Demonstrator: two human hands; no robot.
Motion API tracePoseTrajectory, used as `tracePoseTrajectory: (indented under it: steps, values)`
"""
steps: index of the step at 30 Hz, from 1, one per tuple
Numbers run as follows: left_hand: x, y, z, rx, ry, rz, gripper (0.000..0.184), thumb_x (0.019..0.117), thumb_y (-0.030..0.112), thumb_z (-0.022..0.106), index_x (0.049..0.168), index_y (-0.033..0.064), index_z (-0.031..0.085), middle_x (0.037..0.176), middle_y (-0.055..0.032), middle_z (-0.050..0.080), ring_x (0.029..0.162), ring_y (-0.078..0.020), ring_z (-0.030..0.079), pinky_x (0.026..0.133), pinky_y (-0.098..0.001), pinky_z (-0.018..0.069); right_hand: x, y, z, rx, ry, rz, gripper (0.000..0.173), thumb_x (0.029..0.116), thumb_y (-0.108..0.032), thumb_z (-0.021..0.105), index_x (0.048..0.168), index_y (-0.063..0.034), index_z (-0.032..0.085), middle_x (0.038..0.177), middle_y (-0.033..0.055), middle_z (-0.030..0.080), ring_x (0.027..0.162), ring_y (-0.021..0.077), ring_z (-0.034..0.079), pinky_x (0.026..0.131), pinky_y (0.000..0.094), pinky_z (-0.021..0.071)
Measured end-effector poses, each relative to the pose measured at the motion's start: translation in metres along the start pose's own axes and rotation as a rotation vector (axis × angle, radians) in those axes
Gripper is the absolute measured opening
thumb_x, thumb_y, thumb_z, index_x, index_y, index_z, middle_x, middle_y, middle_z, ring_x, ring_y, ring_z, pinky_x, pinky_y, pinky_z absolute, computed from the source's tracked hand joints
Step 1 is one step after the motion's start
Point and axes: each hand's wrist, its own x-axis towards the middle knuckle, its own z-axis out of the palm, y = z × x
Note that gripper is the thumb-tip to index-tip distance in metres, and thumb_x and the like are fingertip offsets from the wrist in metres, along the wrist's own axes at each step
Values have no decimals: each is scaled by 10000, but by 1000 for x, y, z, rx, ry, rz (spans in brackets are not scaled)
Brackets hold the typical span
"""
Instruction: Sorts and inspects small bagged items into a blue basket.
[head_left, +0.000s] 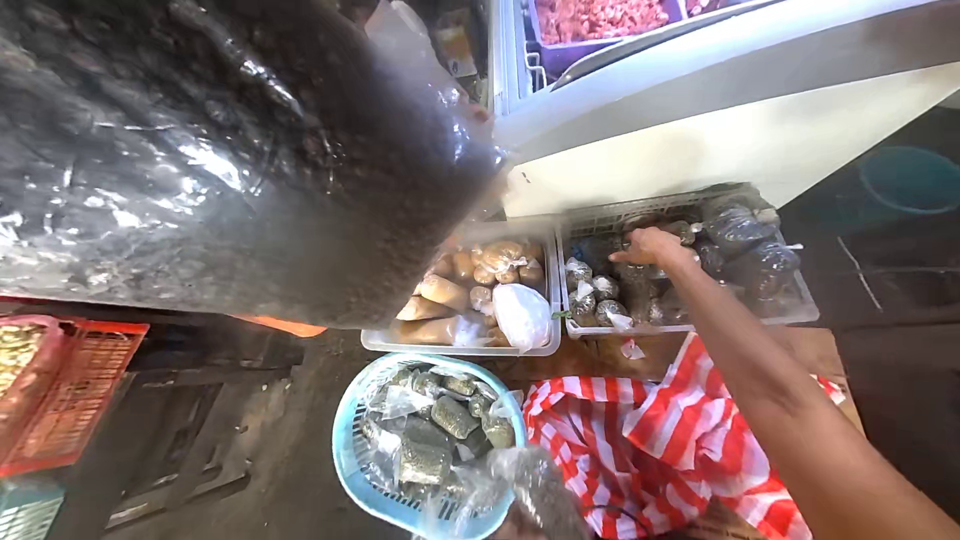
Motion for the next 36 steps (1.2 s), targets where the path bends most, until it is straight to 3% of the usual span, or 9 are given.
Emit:
tracePoseTrajectory:
  steps: [3,5,8,10,12,15,19,26,36]
  values:
    - [20,-9,13,-114,171,45,266,755,236,822,1012,195,769,940,-35,781,872,-145,751,784,-357,626,-80,-10,31,360,299,-355,499,1009,-349,656,1357,5,597,1250,272,641,1040,428,674,883,630,548]
    - [45,-1,39,-166,270,31,345,798,232,737,1119,140,653,976,-48,761,912,-167,740,805,-382,623,-151,-17,61,730,83,-523,485,1010,-327,572,1371,-2,581,1187,174,695,968,264,712,834,470,610]
    - [79,14,69,-116,69,70,632,950,306,602,1504,130,354,1307,-51,644,1179,-168,636,986,-410,544,-226,-16,111,937,-350,-643,1050,786,-535,785,1579,-40,304,1389,97,616,1143,182,668,925,391,594]
    - [91,27,86,115,-161,127,818,979,323,570,1617,34,148,1599,-84,393,1404,-165,463,1133,-401,435,-246,-18,132,1139,-254,-539,1138,669,-441,911,1542,-37,303,1303,57,659,1108,142,689,947,364,611]
    - [91,39,101,365,-287,140,744,945,333,594,1524,-81,378,1682,-174,230,1512,-232,337,1187,-416,379,-239,-13,131,1329,-59,-320,1001,630,-348,897,1429,-5,401,1118,46,710,945,137,724,821,358,639]
    - [71,42,106,560,-412,147,720,968,417,634,1461,-84,481,1617,-195,377,1451,-240,451,1139,-404,453,-204,8,100,1271,84,-7,746,715,-237,751,1356,12,461,969,107,696,755,195,710,652,403,627]
    - [33,24,72,549,-203,163,636,949,401,682,1397,-34,564,1471,-137,569,1280,-223,611,1042,-413,533,-129,32,79,960,76,255,794,815,-213,811,1470,-4,415,1258,289,602,1070,397,647,871,587,560]
    - [-13,14,22,594,169,76,679,906,395,727,1386,-51,550,1406,-146,615,1157,-213,682,995,-389,563,-20,13,76,474,241,252,964,871,-418,787,1553,54,295,1489,390,407,1340,563,459,1036,721,402]
    - [-37,-6,9,968,291,-4,416,986,126,616,1351,-72,586,1382,-222,598,1169,-241,659,1015,-382,544,-110,36,123,296,480,-43,805,1023,-517,550,1518,88,356,1522,419,324,1379,639,339,1088,755,322]
